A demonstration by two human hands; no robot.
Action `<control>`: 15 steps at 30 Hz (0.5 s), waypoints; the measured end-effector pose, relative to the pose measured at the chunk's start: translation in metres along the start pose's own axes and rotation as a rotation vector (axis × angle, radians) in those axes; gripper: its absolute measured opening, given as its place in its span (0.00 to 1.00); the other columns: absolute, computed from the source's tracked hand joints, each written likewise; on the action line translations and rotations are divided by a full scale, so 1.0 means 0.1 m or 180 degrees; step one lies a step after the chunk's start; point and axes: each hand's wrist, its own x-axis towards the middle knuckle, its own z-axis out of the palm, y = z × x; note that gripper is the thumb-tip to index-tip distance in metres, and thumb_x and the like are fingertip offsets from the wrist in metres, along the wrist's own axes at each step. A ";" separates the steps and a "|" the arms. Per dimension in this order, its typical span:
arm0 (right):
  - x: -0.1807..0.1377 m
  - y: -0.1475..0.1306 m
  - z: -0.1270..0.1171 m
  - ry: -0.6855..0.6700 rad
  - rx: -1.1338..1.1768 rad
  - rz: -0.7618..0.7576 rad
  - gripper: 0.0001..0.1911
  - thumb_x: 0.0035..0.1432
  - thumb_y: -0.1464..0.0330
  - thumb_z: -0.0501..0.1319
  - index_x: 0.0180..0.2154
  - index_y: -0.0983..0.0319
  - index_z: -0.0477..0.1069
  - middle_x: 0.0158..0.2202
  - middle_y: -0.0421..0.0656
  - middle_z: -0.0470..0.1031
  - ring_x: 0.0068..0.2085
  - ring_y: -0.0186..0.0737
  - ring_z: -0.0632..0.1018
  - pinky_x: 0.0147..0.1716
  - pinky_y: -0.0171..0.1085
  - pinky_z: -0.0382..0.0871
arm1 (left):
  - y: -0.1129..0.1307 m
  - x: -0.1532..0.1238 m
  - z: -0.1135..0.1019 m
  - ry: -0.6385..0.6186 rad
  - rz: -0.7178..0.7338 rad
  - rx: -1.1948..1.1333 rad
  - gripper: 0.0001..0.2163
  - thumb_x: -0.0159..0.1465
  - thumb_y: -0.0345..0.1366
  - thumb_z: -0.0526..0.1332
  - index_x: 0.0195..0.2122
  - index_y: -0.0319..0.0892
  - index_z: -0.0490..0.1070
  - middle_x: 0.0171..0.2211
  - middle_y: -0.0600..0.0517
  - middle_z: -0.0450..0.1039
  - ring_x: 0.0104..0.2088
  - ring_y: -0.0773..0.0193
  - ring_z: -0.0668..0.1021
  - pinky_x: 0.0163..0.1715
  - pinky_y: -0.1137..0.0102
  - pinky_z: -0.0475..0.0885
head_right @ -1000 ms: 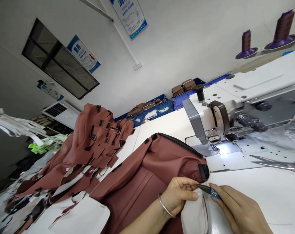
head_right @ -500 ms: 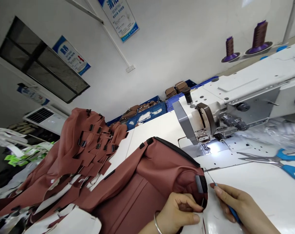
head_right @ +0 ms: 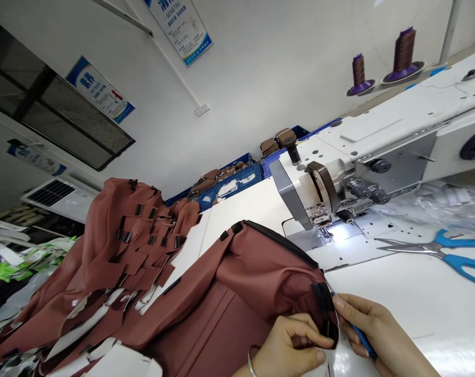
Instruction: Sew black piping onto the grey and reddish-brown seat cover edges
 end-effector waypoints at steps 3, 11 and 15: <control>0.03 0.03 -0.06 -0.0083 -0.0149 -0.0007 0.29 0.48 0.43 0.66 0.25 0.64 0.67 0.18 0.34 0.51 0.20 0.27 0.49 0.19 0.31 0.46 | 0.00 0.00 -0.01 -0.0028 0.0011 0.0075 0.22 0.48 0.53 0.72 0.39 0.43 0.81 0.29 0.51 0.63 0.27 0.72 0.64 0.25 0.73 0.54; 0.06 0.05 -0.17 0.0298 0.0080 -0.0032 0.26 0.45 0.46 0.69 0.28 0.63 0.71 0.18 0.35 0.53 0.20 0.27 0.49 0.19 0.33 0.45 | 0.05 -0.03 -0.04 -0.0112 -0.0197 0.0138 0.24 0.47 0.55 0.72 0.38 0.42 0.81 0.28 0.52 0.62 0.24 0.74 0.62 0.23 0.73 0.51; 0.01 0.17 -0.32 0.0775 -0.0251 -0.0104 0.29 0.41 0.44 0.69 0.36 0.60 0.74 0.17 0.37 0.54 0.20 0.35 0.57 0.19 0.38 0.52 | 0.05 -0.05 -0.09 -0.0300 -0.0215 0.0451 0.28 0.46 0.59 0.71 0.41 0.43 0.80 0.28 0.52 0.64 0.27 0.71 0.64 0.25 0.73 0.56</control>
